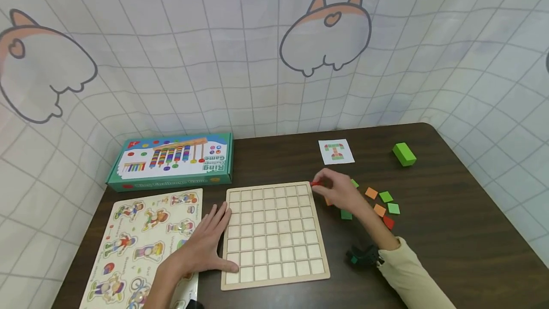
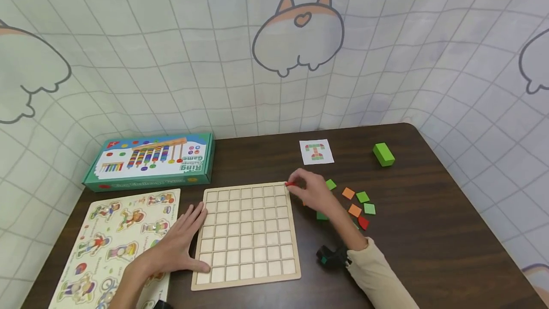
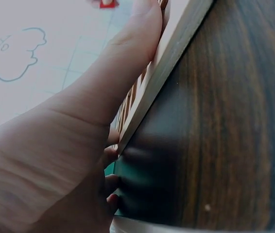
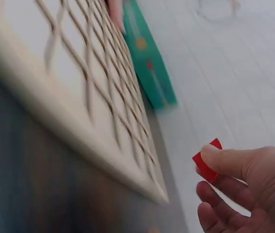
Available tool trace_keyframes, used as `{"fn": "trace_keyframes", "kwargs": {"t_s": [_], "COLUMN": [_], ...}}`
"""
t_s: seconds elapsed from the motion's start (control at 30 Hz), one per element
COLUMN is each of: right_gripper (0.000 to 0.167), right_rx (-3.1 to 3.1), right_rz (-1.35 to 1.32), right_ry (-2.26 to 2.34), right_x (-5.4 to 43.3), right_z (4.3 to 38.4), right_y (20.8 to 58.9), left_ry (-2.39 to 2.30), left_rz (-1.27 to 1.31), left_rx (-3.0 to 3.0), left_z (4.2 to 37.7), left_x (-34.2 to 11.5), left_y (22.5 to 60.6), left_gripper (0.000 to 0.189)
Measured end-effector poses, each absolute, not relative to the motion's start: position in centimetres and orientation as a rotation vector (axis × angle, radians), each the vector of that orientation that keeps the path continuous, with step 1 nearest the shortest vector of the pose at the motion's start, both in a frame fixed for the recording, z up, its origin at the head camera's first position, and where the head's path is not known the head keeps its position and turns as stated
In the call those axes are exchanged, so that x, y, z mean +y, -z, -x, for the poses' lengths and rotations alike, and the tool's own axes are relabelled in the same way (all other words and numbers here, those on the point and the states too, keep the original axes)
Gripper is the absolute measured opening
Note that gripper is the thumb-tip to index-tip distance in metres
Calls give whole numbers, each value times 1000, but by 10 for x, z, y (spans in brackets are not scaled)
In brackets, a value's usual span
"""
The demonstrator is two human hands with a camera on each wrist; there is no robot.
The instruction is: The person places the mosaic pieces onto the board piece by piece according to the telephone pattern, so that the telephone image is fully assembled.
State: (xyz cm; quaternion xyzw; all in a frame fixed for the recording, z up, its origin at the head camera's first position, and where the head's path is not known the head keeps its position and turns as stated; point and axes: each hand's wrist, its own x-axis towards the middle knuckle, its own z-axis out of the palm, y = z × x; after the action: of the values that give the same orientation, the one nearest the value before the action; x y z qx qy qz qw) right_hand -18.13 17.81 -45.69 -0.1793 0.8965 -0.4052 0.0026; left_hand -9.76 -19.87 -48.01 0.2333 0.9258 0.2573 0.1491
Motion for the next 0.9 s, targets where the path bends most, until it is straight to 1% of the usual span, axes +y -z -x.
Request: {"fn": "trace_keyframes", "kwargs": {"t_s": [0.13,0.27,0.47,0.63,0.9], "right_gripper": [7,6,7,8,8], "right_rx": [2672,2667,2806,2830,2847], "right_rz": [603,633,713,732,674], "right_ry": [1339,1257,1032,994,916], "right_x": [144,128,122,119,114], "right_z": [180,178,172,171,169], "right_y": [467,473,471,468,468], "left_ry": [-746,-746,-718,-708,-675], "left_rz": [-664,-683,-695,-690,-691], "left_rx": [2659,2662,2667,2677,2691], "left_z": [96,96,96,97,97], "left_x": [-200,-199,-199,-200,-200], "left_y": [481,481,482,482,482], "left_gripper": [131,131,129,129,129]}}
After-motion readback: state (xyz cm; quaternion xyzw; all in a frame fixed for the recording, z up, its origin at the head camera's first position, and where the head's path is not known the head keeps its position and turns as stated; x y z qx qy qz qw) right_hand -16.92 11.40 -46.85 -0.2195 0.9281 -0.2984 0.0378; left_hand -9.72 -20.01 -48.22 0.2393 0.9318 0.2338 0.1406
